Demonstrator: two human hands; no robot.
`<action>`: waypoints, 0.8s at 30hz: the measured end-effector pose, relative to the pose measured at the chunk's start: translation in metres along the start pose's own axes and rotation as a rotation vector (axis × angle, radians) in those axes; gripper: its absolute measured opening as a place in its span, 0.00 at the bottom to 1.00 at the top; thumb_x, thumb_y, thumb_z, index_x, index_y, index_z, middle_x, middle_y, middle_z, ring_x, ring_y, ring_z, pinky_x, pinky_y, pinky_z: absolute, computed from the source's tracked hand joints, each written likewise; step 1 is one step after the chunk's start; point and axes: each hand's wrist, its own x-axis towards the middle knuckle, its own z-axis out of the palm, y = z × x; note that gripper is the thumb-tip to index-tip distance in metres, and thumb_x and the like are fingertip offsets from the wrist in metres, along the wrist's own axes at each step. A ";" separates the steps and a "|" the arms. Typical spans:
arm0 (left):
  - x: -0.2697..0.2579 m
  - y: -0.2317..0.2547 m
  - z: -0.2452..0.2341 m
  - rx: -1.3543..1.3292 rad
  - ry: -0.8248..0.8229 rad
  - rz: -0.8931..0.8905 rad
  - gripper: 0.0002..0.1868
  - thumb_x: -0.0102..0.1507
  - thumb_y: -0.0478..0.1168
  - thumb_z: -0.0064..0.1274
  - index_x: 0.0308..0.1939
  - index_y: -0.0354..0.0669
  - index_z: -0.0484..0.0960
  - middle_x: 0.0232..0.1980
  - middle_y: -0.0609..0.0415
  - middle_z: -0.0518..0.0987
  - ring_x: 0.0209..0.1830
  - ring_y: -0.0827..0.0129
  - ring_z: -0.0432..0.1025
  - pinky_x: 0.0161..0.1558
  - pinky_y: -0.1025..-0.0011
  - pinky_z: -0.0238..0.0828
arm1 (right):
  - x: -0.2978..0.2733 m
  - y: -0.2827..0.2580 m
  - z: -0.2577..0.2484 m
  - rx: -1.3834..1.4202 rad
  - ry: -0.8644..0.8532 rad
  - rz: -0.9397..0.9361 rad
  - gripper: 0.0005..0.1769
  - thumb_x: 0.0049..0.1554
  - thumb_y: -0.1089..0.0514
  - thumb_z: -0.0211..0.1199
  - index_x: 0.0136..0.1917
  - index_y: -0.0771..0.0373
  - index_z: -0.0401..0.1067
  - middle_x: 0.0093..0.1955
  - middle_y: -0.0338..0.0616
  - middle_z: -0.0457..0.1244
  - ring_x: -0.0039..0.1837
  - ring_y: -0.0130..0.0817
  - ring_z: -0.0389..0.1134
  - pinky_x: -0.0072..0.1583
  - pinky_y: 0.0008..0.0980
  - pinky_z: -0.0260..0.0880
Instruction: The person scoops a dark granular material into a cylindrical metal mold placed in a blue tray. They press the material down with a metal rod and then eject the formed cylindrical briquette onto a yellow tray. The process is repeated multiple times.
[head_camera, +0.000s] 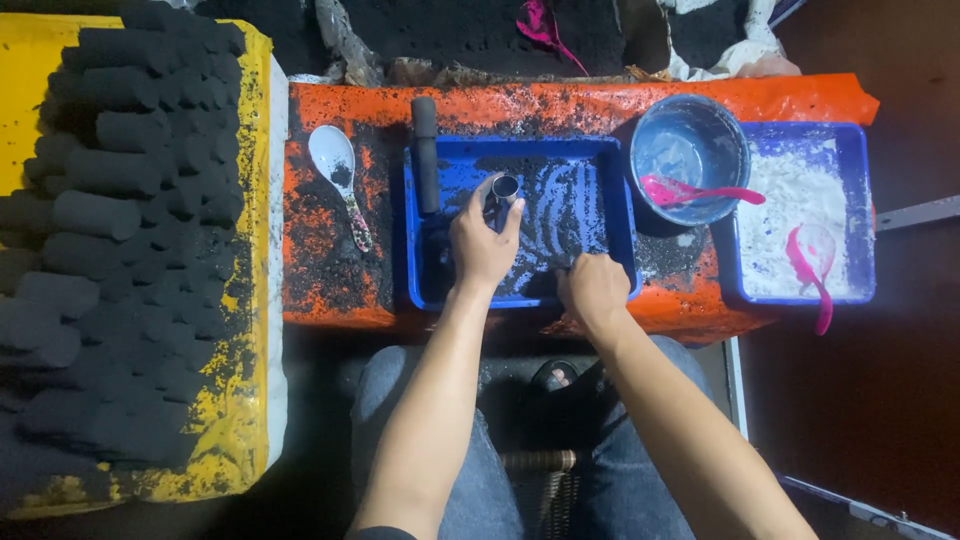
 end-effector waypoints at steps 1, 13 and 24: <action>0.000 -0.001 0.001 0.000 0.000 0.001 0.23 0.63 0.46 0.63 0.58 0.40 0.81 0.45 0.38 0.86 0.45 0.46 0.82 0.43 0.57 0.84 | 0.002 0.002 0.000 0.000 0.000 0.000 0.10 0.52 0.64 0.68 0.46 0.71 0.82 0.40 0.60 0.71 0.47 0.63 0.75 0.46 0.56 0.77; 0.000 -0.003 0.003 0.008 0.013 0.021 0.23 0.61 0.45 0.64 0.58 0.38 0.82 0.43 0.38 0.86 0.44 0.46 0.82 0.42 0.59 0.83 | 0.049 0.025 0.076 0.002 -0.046 -0.004 0.08 0.53 0.70 0.64 0.44 0.73 0.82 0.40 0.63 0.71 0.47 0.64 0.75 0.46 0.57 0.76; 0.001 0.002 0.000 0.012 0.010 0.031 0.23 0.61 0.44 0.64 0.57 0.38 0.82 0.43 0.36 0.85 0.44 0.44 0.82 0.42 0.56 0.83 | 0.041 0.019 0.072 -0.014 0.004 0.000 0.09 0.53 0.71 0.61 0.42 0.69 0.83 0.38 0.60 0.72 0.46 0.61 0.76 0.45 0.54 0.77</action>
